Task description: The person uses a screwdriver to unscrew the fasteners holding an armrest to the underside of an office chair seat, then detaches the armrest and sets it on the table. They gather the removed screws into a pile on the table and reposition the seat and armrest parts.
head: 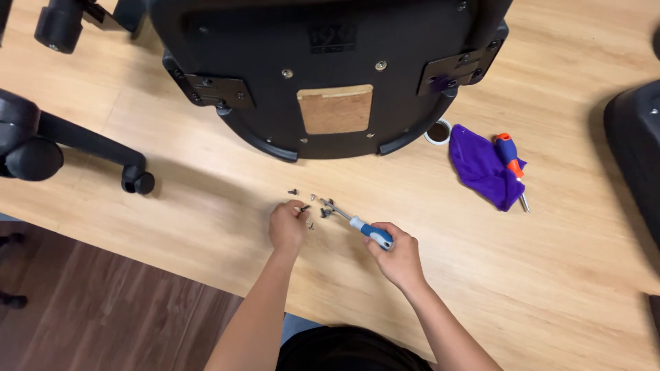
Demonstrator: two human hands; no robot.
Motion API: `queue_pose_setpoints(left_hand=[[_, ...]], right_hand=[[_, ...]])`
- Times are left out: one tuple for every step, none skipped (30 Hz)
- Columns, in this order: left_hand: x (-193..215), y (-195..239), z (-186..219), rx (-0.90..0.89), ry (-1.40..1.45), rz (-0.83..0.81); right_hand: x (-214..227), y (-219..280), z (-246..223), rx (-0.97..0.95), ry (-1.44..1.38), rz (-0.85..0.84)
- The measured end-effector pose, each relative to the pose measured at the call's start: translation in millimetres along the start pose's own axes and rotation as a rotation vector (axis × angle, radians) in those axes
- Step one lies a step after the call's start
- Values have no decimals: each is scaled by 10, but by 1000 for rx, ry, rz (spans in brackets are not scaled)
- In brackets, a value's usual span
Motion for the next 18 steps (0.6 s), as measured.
queue_pose_setpoints(left_hand=[[13, -3, -7, 1, 5, -2], [21, -2, 22, -31, 18, -5], [24, -4, 60, -68, 29, -12], [-13, 7, 54, -72, 32, -17], [-19, 6, 92, -111, 80, 14], [-26, 8, 135, -150, 128, 46], [-86, 4, 232, -158, 131, 43], [-115, 5, 369, -198, 245, 69], [-152, 14, 509, -241, 358, 89], [-245, 1, 764, -252, 360, 79], [-388, 19, 1057, -278, 502, -15], [-524, 51, 1356, -302, 643, -112], [-569, 89, 1705, -313, 648, -124], [-721, 158, 2050, -240, 763, -301], [-858, 248, 2404, -163, 871, -478], [-931, 268, 2628, -172, 874, -489], [-1031, 295, 2853, -139, 924, -549], [-1128, 326, 3082, -105, 973, -609]], right_hand=[[13, 11, 0, 1, 5, 2], [54, 16, -3, 7, -6, 27], [98, 27, 1, 8, -19, 57], [148, 45, -31, 5, -17, 63], [187, 54, -6, -82, -82, 58], [229, 66, 16, -169, -147, 52], [274, 38, 56, -170, -150, 61], [352, 3, 95, -171, -226, 107], [435, -19, 150, -177, -305, 158], [516, -62, 165, -181, -310, 172], [641, -102, 147, -132, -451, 227], [774, -136, 135, -81, -591, 282], [895, -177, 108, -81, -593, 299], [1043, -215, 54, -40, -637, 337], [1191, -257, -4, 3, -680, 372], [1299, -281, -51, 5, -681, 387], [1421, -317, -106, 18, -699, 414], [1543, -352, -163, 31, -717, 441]])
Point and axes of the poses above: each hand's wrist, its own y-axis away from the middle knuckle, its own x-axis out of the back of the hand, z = x × y, the point moved 8 cm from there along -y, towards the middle knuckle, and after that the axes turned 9 degrees about z, right-handed, at the moved point
